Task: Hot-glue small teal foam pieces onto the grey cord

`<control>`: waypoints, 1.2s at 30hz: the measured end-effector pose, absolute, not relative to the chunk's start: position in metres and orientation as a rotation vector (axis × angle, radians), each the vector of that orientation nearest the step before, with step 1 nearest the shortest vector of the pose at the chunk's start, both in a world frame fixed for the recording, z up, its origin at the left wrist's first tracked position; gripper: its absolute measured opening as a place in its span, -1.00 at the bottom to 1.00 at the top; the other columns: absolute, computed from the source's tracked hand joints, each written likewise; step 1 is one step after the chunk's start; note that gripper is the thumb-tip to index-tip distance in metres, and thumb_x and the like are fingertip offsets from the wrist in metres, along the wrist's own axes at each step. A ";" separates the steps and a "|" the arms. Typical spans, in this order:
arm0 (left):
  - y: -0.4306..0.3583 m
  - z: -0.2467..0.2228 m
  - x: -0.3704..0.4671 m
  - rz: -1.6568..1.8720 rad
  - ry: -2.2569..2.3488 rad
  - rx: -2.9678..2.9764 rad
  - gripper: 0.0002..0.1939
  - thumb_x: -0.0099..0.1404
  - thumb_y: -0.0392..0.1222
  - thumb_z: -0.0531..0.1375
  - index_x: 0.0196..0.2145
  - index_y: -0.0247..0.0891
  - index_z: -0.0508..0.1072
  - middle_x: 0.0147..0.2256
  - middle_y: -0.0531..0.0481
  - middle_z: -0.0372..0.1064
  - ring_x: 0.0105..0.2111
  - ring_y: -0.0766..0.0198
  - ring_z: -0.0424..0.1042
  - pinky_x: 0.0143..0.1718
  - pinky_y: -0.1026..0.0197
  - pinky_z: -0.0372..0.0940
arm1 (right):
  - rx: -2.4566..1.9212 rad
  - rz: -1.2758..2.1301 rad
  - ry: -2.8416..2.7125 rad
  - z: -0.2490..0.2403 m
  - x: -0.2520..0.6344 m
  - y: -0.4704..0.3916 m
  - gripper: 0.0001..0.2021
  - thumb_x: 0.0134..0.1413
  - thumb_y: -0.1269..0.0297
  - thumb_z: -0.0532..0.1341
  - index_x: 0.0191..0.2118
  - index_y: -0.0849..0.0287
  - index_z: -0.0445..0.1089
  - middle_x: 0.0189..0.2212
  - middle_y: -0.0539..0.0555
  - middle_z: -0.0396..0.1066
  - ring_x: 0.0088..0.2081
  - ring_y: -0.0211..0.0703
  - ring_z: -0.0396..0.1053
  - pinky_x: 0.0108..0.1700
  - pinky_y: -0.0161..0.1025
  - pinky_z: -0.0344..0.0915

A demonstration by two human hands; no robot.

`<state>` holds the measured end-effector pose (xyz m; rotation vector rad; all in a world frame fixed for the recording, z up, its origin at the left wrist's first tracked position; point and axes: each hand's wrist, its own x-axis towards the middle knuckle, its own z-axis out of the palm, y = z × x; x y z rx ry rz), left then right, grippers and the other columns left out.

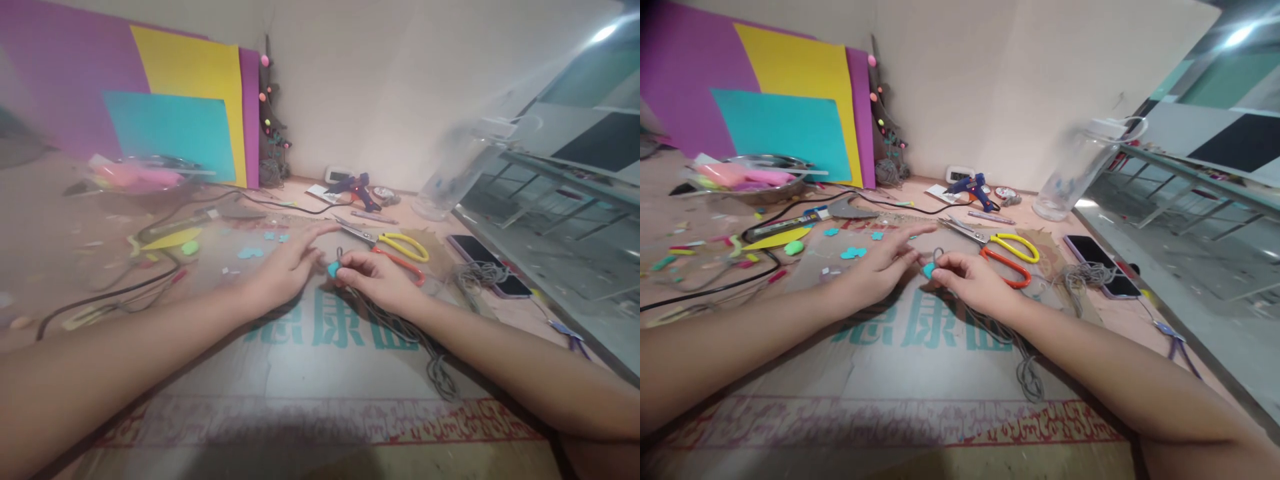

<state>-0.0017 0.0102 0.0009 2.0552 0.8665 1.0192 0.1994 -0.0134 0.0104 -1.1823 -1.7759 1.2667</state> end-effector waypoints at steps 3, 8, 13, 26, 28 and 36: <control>0.009 0.000 -0.002 0.915 0.761 2.185 -0.59 0.42 -0.27 -0.03 0.17 -0.19 0.34 0.23 -0.11 0.29 0.25 0.18 0.23 0.28 0.09 0.10 | -1.168 1.238 -1.887 0.013 0.201 -0.016 -0.76 0.11 0.10 0.27 -0.38 0.17 0.35 -0.48 -0.03 0.36 -0.45 -0.28 0.27 -0.34 -0.27 0.27; 0.011 -0.001 -0.001 0.818 0.838 2.160 -0.68 0.41 -0.19 0.02 0.03 -0.22 0.44 0.05 -0.11 0.46 0.08 0.12 0.40 0.13 0.09 0.25 | -1.170 1.183 -1.991 0.016 0.202 -0.018 -0.77 0.17 0.11 0.22 -0.38 0.17 0.31 -0.50 -0.06 0.26 -0.47 -0.30 0.20 -0.38 -0.30 0.18; 0.012 0.004 0.000 0.779 0.953 2.088 -0.74 0.39 -0.10 0.06 -0.23 -0.25 0.50 -0.23 -0.03 0.54 -0.19 0.17 0.46 -0.12 0.17 0.29 | -1.231 1.082 -2.039 0.015 0.203 -0.017 -0.81 0.17 0.14 0.20 -0.34 0.17 0.36 -0.49 -0.03 0.32 -0.43 -0.26 0.25 -0.35 -0.28 0.21; 0.007 0.007 -0.001 0.779 1.026 2.068 -0.63 0.38 0.05 0.06 -0.30 -0.26 0.52 -0.36 0.02 0.47 -0.32 0.22 0.40 -0.31 0.22 0.20 | -1.294 0.977 -1.981 0.013 0.206 -0.013 -0.80 0.15 0.15 0.19 -0.33 0.18 0.40 -0.45 0.01 0.41 -0.41 -0.22 0.32 -0.34 -0.25 0.27; 0.006 0.008 0.001 0.731 1.070 2.052 -0.67 0.32 0.06 0.13 -0.24 -0.25 0.53 -0.37 0.02 0.46 -0.35 0.23 0.38 -0.34 0.23 0.18 | -1.279 0.989 -1.947 0.011 0.206 -0.012 -0.80 0.15 0.14 0.19 -0.33 0.18 0.40 -0.45 0.01 0.42 -0.41 -0.22 0.34 -0.33 -0.25 0.29; 0.007 0.007 0.002 0.713 1.077 2.049 -0.75 0.26 -0.03 0.14 -0.33 -0.26 0.49 -0.42 0.04 0.43 -0.38 0.25 0.35 -0.36 0.22 0.16 | -1.225 1.137 -1.816 0.008 0.206 -0.011 -0.79 0.13 0.11 0.23 -0.31 0.17 0.41 -0.47 -0.02 0.42 -0.46 -0.26 0.34 -0.37 -0.27 0.33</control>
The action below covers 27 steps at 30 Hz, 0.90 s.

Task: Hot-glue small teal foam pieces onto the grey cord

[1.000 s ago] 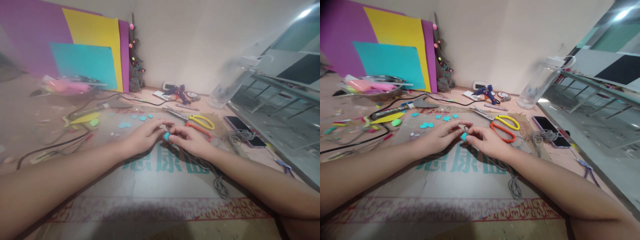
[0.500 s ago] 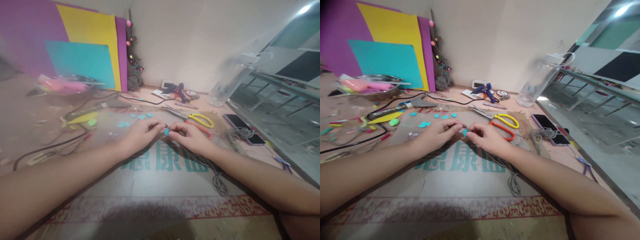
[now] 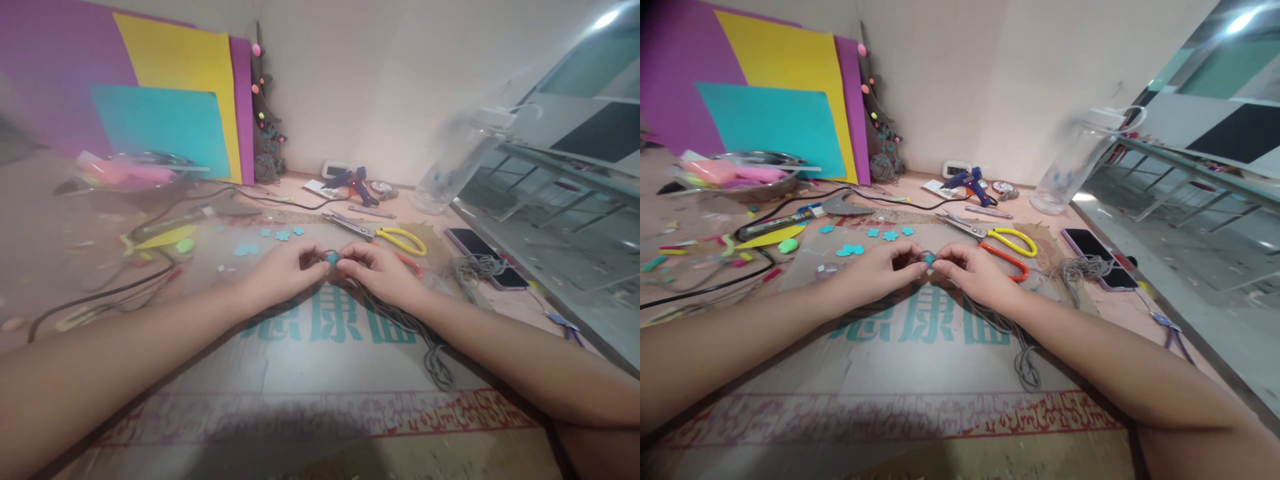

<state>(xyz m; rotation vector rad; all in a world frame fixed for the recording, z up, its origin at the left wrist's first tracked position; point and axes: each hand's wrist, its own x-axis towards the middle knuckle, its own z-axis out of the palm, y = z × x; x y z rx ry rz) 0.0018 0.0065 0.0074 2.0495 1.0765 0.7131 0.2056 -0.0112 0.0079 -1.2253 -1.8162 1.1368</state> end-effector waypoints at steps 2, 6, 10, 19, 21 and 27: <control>0.008 0.006 0.001 0.721 1.079 2.019 -0.74 0.27 -0.02 0.13 -0.34 -0.26 0.48 -0.44 0.05 0.41 -0.40 0.26 0.34 -0.37 0.22 0.15 | -1.192 1.158 -1.815 0.007 0.206 -0.010 -0.80 0.13 0.13 0.23 -0.30 0.17 0.42 -0.47 -0.02 0.42 -0.44 -0.25 0.36 -0.35 -0.26 0.34; 0.008 0.005 0.002 0.721 1.073 2.000 -0.73 0.28 -0.01 0.12 -0.36 -0.25 0.46 -0.46 0.06 0.39 -0.43 0.28 0.32 -0.39 0.23 0.14 | -1.150 1.128 -1.796 0.007 0.208 -0.008 -0.80 0.15 0.14 0.23 -0.24 0.17 0.44 -0.46 -0.02 0.45 -0.40 -0.24 0.41 -0.28 -0.25 0.36; 0.007 0.007 0.002 0.712 1.080 2.020 -0.72 0.29 0.00 0.11 -0.35 -0.25 0.48 -0.44 0.05 0.42 -0.41 0.26 0.34 -0.38 0.22 0.15 | -1.211 1.124 -1.723 0.009 0.207 -0.009 -0.79 0.10 0.12 0.28 -0.26 0.17 0.43 -0.47 -0.02 0.45 -0.44 -0.25 0.39 -0.35 -0.27 0.32; 0.006 0.009 0.003 0.714 1.121 2.055 -0.74 0.29 -0.02 0.13 -0.31 -0.25 0.49 -0.39 0.02 0.45 -0.37 0.23 0.37 -0.34 0.21 0.16 | -1.205 1.098 -1.716 0.008 0.205 -0.009 -0.81 0.08 0.14 0.29 -0.31 0.17 0.44 -0.47 -0.02 0.45 -0.45 -0.26 0.38 -0.36 -0.28 0.30; 0.005 0.009 0.003 0.707 1.123 2.043 -0.74 0.29 -0.01 0.14 -0.30 -0.25 0.50 -0.39 0.02 0.45 -0.37 0.23 0.37 -0.34 0.21 0.16 | -1.223 1.075 -1.725 0.009 0.205 -0.009 -0.81 0.09 0.14 0.28 -0.33 0.17 0.43 -0.48 -0.03 0.43 -0.46 -0.27 0.36 -0.38 -0.28 0.29; 0.007 0.008 0.001 0.780 1.101 2.008 -0.69 0.38 0.02 0.05 -0.32 -0.25 0.43 -0.40 0.03 0.40 -0.38 0.24 0.33 -0.33 0.20 0.16 | -1.255 1.056 -1.710 0.010 0.204 -0.012 -0.78 0.12 0.10 0.26 -0.34 0.17 0.37 -0.51 -0.05 0.40 -0.52 -0.31 0.29 -0.47 -0.32 0.23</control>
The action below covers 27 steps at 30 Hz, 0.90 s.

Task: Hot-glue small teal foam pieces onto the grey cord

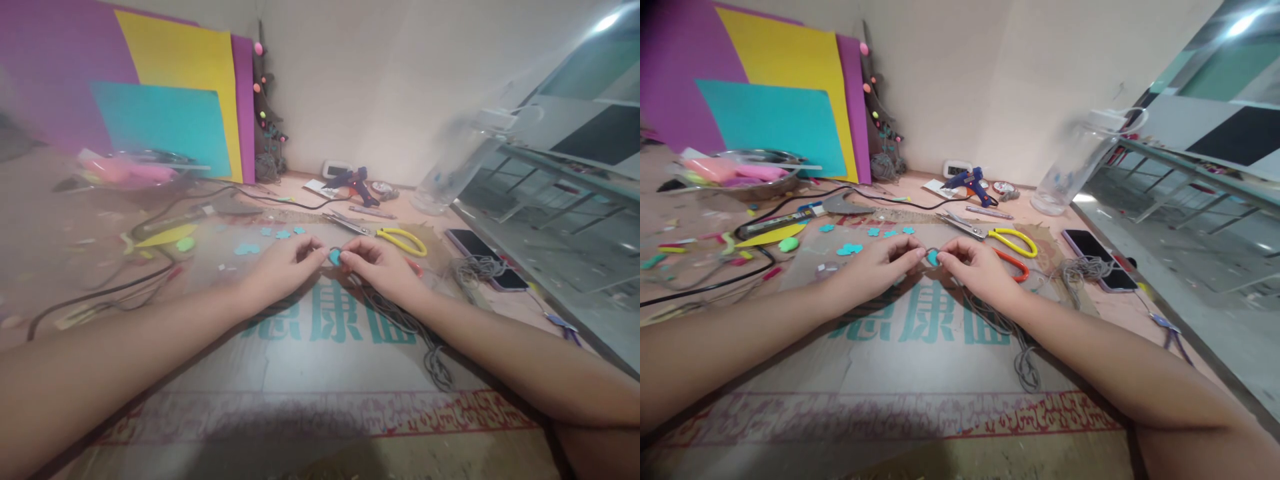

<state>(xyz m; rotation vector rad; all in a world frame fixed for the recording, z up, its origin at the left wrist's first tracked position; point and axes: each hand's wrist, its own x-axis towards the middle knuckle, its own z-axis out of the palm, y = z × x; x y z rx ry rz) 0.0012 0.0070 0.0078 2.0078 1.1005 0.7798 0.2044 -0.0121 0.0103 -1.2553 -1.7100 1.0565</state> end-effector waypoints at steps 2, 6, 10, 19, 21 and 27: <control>0.008 0.007 0.000 0.792 1.118 2.030 -0.69 0.39 0.01 0.04 -0.35 -0.25 0.41 -0.42 0.05 0.37 -0.39 0.25 0.31 -0.35 0.21 0.14 | -1.271 1.042 -1.710 0.011 0.204 -0.013 -0.77 0.13 0.09 0.26 -0.35 0.16 0.36 -0.54 -0.05 0.39 -0.55 -0.33 0.25 -0.51 -0.33 0.19; 0.008 0.007 0.000 0.802 1.126 2.048 -0.71 0.37 -0.01 0.05 -0.39 -0.24 0.37 -0.45 0.06 0.33 -0.41 0.25 0.29 -0.38 0.22 0.13 | -1.295 1.012 -1.716 0.012 0.204 -0.014 -0.76 0.13 0.09 0.26 -0.35 0.16 0.35 -0.54 -0.04 0.39 -0.57 -0.34 0.22 -0.54 -0.34 0.15; 0.006 0.010 0.001 0.787 1.137 2.063 -0.71 0.36 -0.01 0.06 -0.41 -0.24 0.37 -0.45 0.04 0.35 -0.40 0.24 0.31 -0.36 0.20 0.15 | -1.291 0.978 -1.738 0.012 0.204 -0.013 -0.77 0.13 0.09 0.25 -0.34 0.17 0.37 -0.51 -0.04 0.39 -0.55 -0.33 0.23 -0.50 -0.32 0.17; 0.005 0.009 0.001 0.754 1.111 2.085 -0.72 0.36 -0.03 0.05 -0.38 -0.23 0.41 -0.43 0.02 0.38 -0.39 0.22 0.34 -0.35 0.19 0.17 | -1.225 1.056 -1.705 0.011 0.205 -0.013 -0.78 0.14 0.10 0.26 -0.32 0.17 0.39 -0.49 -0.03 0.40 -0.47 -0.26 0.34 -0.43 -0.29 0.24; 0.005 0.008 0.001 0.763 1.105 2.094 -0.72 0.36 -0.02 0.05 -0.36 -0.23 0.43 -0.42 0.02 0.40 -0.38 0.22 0.35 -0.35 0.19 0.18 | -1.224 1.060 -1.700 0.011 0.205 -0.013 -0.78 0.14 0.10 0.26 -0.33 0.17 0.39 -0.49 -0.03 0.40 -0.48 -0.27 0.33 -0.43 -0.30 0.23; 0.007 0.006 0.000 0.782 1.044 2.107 -0.73 0.37 -0.05 0.05 -0.27 -0.21 0.49 -0.34 0.02 0.48 -0.32 0.21 0.40 -0.28 0.18 0.21 | -1.180 1.111 -1.666 0.012 0.204 -0.014 -0.78 0.13 0.09 0.27 -0.34 0.15 0.37 -0.50 -0.05 0.38 -0.48 -0.27 0.33 -0.44 -0.30 0.24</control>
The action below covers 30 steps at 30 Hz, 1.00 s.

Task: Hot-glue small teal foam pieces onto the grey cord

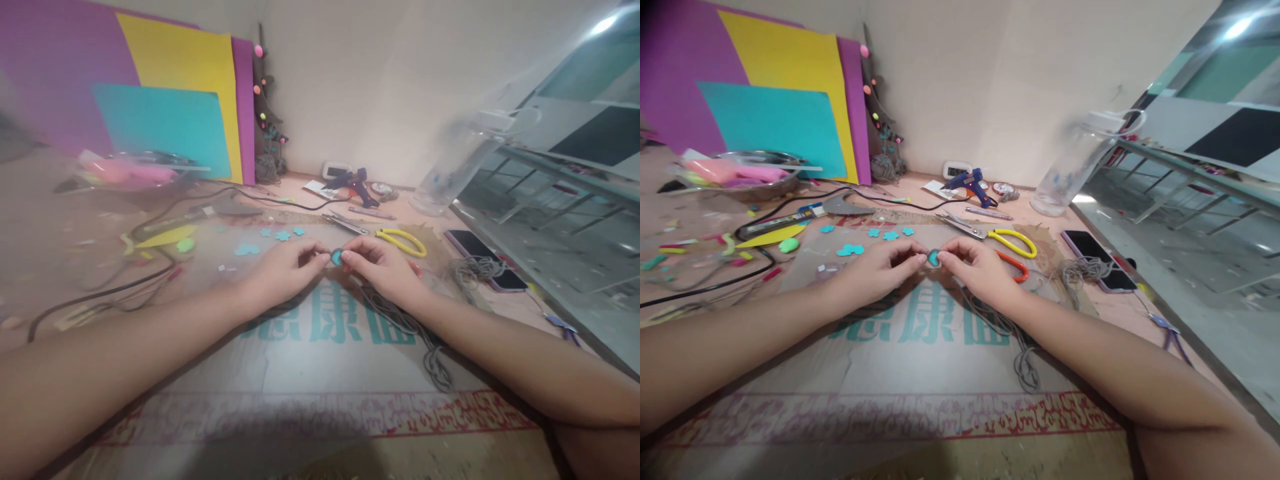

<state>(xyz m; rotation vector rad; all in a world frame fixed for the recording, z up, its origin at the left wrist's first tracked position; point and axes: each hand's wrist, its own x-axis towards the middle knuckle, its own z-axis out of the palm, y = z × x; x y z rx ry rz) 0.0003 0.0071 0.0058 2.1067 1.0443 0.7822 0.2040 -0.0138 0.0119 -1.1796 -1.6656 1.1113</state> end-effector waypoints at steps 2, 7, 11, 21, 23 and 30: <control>0.008 0.005 0.000 0.791 1.024 2.108 -0.73 0.37 -0.05 0.05 -0.27 -0.21 0.50 -0.34 0.02 0.48 -0.32 0.21 0.40 -0.28 0.19 0.21 | -1.183 1.111 -1.671 0.011 0.205 -0.013 -0.77 0.12 0.08 0.28 -0.33 0.15 0.38 -0.50 -0.04 0.38 -0.48 -0.26 0.34 -0.44 -0.30 0.24; 0.008 0.004 0.000 0.780 1.067 2.069 -0.73 0.36 -0.05 0.06 -0.31 -0.24 0.48 -0.41 0.03 0.43 -0.40 0.25 0.34 -0.37 0.22 0.18 | -1.217 1.034 -1.733 0.009 0.208 -0.011 -0.73 0.17 0.04 0.24 -0.32 0.17 0.42 -0.49 -0.04 0.39 -0.48 -0.28 0.31 -0.41 -0.30 0.24; 0.005 0.007 0.000 0.810 1.071 2.051 -0.73 0.36 -0.05 0.07 -0.33 -0.25 0.45 -0.40 0.04 0.42 -0.39 0.26 0.34 -0.35 0.23 0.18 | -1.208 0.998 -1.720 0.011 0.208 -0.010 -0.66 0.24 -0.03 0.15 -0.30 0.18 0.44 -0.47 -0.01 0.41 -0.43 -0.27 0.34 -0.34 -0.29 0.29; 0.002 0.009 0.002 0.846 1.118 2.089 -0.79 0.36 -0.11 0.07 -0.34 -0.23 0.43 -0.36 0.00 0.46 -0.33 0.22 0.39 -0.30 0.21 0.21 | -1.229 1.115 -1.633 0.006 0.204 -0.007 -0.73 0.02 0.07 0.34 -0.27 0.18 0.44 -0.40 0.01 0.48 -0.39 -0.21 0.43 -0.29 -0.23 0.37; 0.002 0.009 0.002 0.848 1.120 2.087 -0.78 0.36 -0.10 0.07 -0.32 -0.23 0.45 -0.35 -0.01 0.48 -0.31 0.21 0.42 -0.29 0.20 0.23 | -1.245 1.085 -1.667 0.006 0.204 -0.007 -0.74 0.06 0.07 0.31 -0.30 0.17 0.43 -0.45 -0.01 0.45 -0.43 -0.23 0.39 -0.32 -0.25 0.34; 0.006 0.000 0.004 0.825 1.050 1.948 -0.61 0.29 -0.21 0.09 0.05 -0.23 0.44 -0.29 -0.02 0.51 -0.28 0.20 0.47 -0.25 0.20 0.33 | -1.266 1.009 -1.685 0.011 0.206 -0.007 -0.72 0.07 0.01 0.29 -0.34 0.16 0.40 -0.52 -0.03 0.40 -0.49 -0.24 0.33 -0.41 -0.26 0.27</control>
